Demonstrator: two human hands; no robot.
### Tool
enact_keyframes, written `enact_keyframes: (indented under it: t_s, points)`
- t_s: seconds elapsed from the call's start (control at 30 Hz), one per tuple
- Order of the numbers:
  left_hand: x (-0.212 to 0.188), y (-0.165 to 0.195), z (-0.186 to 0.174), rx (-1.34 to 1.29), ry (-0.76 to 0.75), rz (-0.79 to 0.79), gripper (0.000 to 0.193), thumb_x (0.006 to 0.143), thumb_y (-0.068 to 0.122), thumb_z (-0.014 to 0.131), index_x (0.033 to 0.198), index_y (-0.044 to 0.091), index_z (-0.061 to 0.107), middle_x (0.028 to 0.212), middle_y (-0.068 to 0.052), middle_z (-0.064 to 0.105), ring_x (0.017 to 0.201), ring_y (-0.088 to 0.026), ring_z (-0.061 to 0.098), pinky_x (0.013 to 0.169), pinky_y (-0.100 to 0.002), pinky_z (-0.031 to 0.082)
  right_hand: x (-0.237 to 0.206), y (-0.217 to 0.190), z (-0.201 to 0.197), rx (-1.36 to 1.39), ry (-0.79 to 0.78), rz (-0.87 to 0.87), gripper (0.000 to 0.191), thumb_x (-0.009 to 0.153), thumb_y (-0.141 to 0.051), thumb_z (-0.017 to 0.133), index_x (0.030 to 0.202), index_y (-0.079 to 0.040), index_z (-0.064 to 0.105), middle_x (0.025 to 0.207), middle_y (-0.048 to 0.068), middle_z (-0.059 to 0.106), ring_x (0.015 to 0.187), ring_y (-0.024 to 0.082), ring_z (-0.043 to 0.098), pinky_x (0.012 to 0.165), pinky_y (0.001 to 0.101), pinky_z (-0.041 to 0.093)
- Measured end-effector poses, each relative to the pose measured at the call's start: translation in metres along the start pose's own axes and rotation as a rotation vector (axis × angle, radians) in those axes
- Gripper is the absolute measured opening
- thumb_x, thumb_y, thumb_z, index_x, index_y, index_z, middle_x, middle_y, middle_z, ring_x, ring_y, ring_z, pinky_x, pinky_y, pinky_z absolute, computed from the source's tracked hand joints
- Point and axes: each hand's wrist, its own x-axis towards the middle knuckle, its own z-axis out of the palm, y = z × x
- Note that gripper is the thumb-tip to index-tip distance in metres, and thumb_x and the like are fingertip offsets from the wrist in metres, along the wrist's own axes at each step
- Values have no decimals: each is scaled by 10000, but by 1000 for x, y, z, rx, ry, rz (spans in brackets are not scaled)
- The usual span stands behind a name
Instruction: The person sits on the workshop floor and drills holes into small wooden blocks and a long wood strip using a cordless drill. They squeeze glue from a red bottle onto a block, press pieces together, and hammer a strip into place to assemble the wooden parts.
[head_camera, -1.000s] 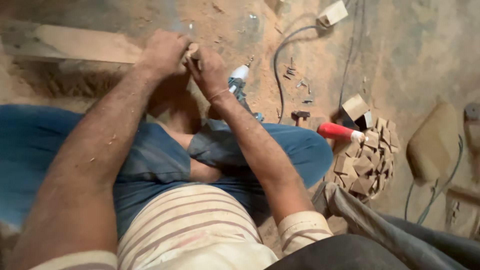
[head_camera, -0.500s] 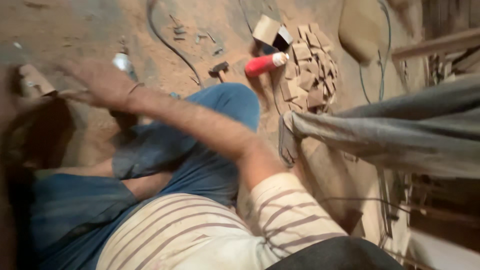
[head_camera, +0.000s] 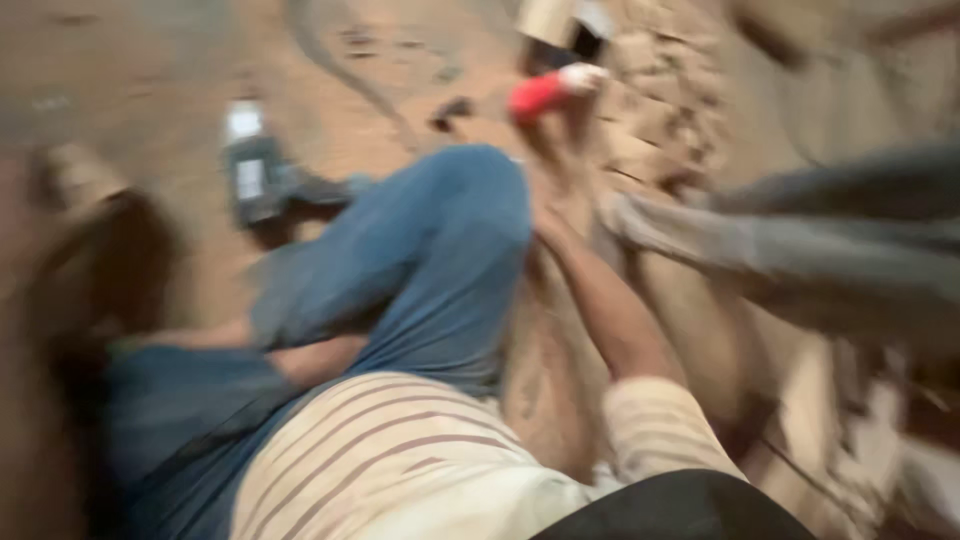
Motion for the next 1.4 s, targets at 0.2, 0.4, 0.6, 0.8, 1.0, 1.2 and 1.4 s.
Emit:
enact_keyframes:
  t_s: [0.2,0.4,0.6,0.8,1.0,1.2,1.4]
  points:
    - [-16,-29,3,-83,-21,56,622,818,554,883,1173,86,680,946,-118,692,961,-345,654,836,-482,514,-6,21,47,94,-33,171,244,972,-269,685,1068,-45,668,892,66,721,738,159,672,649,321,534]
    - [-19,-16,-10,-79,163,155,919,704,609,922,1342,17,626,1091,-154,697,1031,-362,661,880,-470,511,20,3,-20,606,-36,182,173,1002,-176,656,1101,-37,630,861,48,689,657,129,620,569,298,502]
    - [-20,-23,-1,-133,101,77,1048,715,562,936,1470,-56,552,1081,-180,687,1010,-378,650,891,-479,495,-43,-69,-142,1356,10,-45,289,1121,-221,617,1365,-74,566,841,-1,583,597,99,515,521,269,444]
    - [-18,-22,-1,-108,160,103,728,741,473,937,1277,57,673,1080,-140,707,1016,-344,668,884,-472,498,-97,-212,-96,1190,-225,-159,339,1104,-239,576,1228,75,613,753,134,579,556,144,566,515,285,486]
    - [-16,-15,0,-122,126,49,733,712,479,931,1252,55,675,1057,-141,694,1002,-351,649,878,-487,488,-96,-319,30,1321,-481,-160,704,979,-130,572,1617,-126,275,942,103,747,455,102,567,380,261,505]
    - [-18,-19,4,-174,216,94,671,752,453,934,1232,56,684,1092,-156,689,1019,-377,636,891,-487,490,-82,-329,97,1450,-531,-233,646,1032,-160,565,1623,-111,307,899,102,712,467,99,551,385,256,481]
    - [-19,-23,7,-193,144,26,682,723,386,926,1274,67,682,1120,-143,682,1043,-381,629,918,-488,484,-76,-327,111,1494,-556,-213,653,1028,-128,569,1626,-110,307,911,93,692,463,106,550,389,255,475]
